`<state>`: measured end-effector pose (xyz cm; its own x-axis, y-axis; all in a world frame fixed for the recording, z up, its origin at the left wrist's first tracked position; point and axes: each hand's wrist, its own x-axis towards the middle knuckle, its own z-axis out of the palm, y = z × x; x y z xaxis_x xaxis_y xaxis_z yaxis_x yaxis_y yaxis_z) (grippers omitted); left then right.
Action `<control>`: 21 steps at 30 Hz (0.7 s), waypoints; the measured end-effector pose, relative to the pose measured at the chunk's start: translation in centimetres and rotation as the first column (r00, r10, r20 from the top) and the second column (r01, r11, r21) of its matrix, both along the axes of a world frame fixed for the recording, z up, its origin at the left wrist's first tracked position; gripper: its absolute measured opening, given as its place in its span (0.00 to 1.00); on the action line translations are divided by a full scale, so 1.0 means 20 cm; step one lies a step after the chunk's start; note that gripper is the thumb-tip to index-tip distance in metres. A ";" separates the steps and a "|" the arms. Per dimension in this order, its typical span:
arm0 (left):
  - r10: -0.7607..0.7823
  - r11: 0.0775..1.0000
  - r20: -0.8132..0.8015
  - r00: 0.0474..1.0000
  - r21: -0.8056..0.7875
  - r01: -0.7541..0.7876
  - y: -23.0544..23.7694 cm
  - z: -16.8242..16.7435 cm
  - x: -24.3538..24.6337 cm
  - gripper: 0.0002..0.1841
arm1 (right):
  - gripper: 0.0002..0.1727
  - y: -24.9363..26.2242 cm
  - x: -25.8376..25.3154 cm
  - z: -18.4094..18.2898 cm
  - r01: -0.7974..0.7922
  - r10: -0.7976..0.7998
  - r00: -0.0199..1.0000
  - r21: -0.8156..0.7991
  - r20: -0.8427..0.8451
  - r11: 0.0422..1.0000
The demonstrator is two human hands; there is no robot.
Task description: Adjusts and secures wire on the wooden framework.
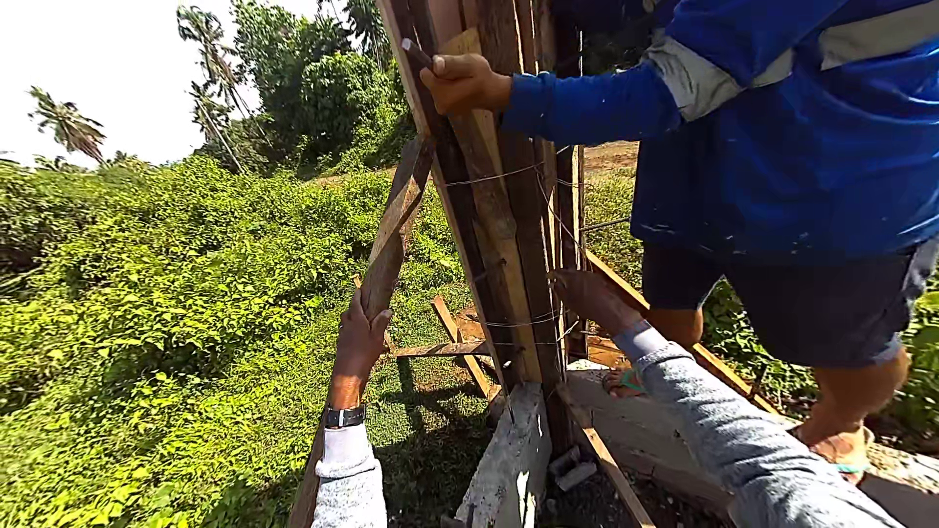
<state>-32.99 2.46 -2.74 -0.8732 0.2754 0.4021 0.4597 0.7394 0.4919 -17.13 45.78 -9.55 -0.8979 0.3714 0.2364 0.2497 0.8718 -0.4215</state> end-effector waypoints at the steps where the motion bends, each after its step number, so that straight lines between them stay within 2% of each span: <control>1: -0.007 1.000 0.029 1.000 0.011 0.007 -0.01 0.01 0.00 0.48 | 0.22 0.00 0.00 0.00 -0.002 0.002 1.000 -0.003 0.002 1.000; 3: -0.017 0.998 0.073 0.997 0.068 0.012 -0.01 0.07 0.01 0.47 | 0.22 0.00 0.01 0.01 0.001 -0.001 1.000 -0.002 0.004 1.000; 6: -0.064 0.981 0.033 0.997 0.184 0.057 0.02 0.22 0.10 0.45 | 0.22 0.01 0.01 0.01 0.009 -0.009 1.000 -0.003 0.007 1.000; 9: -0.150 0.916 -0.093 0.984 0.362 0.173 0.06 0.38 0.17 0.39 | 0.22 0.02 0.01 0.00 0.006 -0.006 1.000 -0.008 0.002 1.000; 11: -0.240 0.841 -0.184 0.953 0.451 0.298 0.09 0.50 0.19 0.35 | 0.22 0.02 0.01 0.01 0.003 -0.003 1.000 -0.013 0.009 1.000; 13: -0.288 0.785 -0.278 0.916 0.479 0.392 0.13 0.64 0.23 0.33 | 0.22 0.02 0.02 0.01 0.001 0.000 1.000 -0.017 0.019 1.000; 15: -0.268 0.755 -0.418 0.868 0.469 0.459 0.17 0.76 0.32 0.32 | 0.22 0.01 0.03 0.03 0.005 -0.003 0.999 -0.030 0.037 1.000; 17: -0.202 0.727 -0.610 0.766 0.431 0.535 0.20 0.85 0.45 0.30 | 0.22 0.01 0.02 0.03 0.009 -0.007 0.999 -0.044 0.038 0.999; 18: -0.189 0.686 -0.715 0.674 0.395 0.611 0.22 0.89 0.51 0.28 | 0.22 0.01 0.02 0.02 0.005 -0.004 1.000 -0.043 0.030 0.999; 20: -0.194 0.548 -0.870 0.452 0.286 0.786 0.25 0.95 0.62 0.23 | 0.22 0.02 0.01 0.01 -0.004 0.004 1.000 -0.026 0.016 1.000; 21: -0.194 0.490 -0.905 0.378 0.245 0.837 0.27 0.95 0.69 0.21 | 0.22 0.01 0.02 0.01 -0.008 0.008 1.000 -0.018 0.008 1.000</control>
<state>-19.14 7.76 16.34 0.0591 -0.0377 0.9975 0.9874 -0.1450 -0.0640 -16.82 46.00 -9.34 -0.9027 0.3684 0.2222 0.2465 0.8662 -0.4347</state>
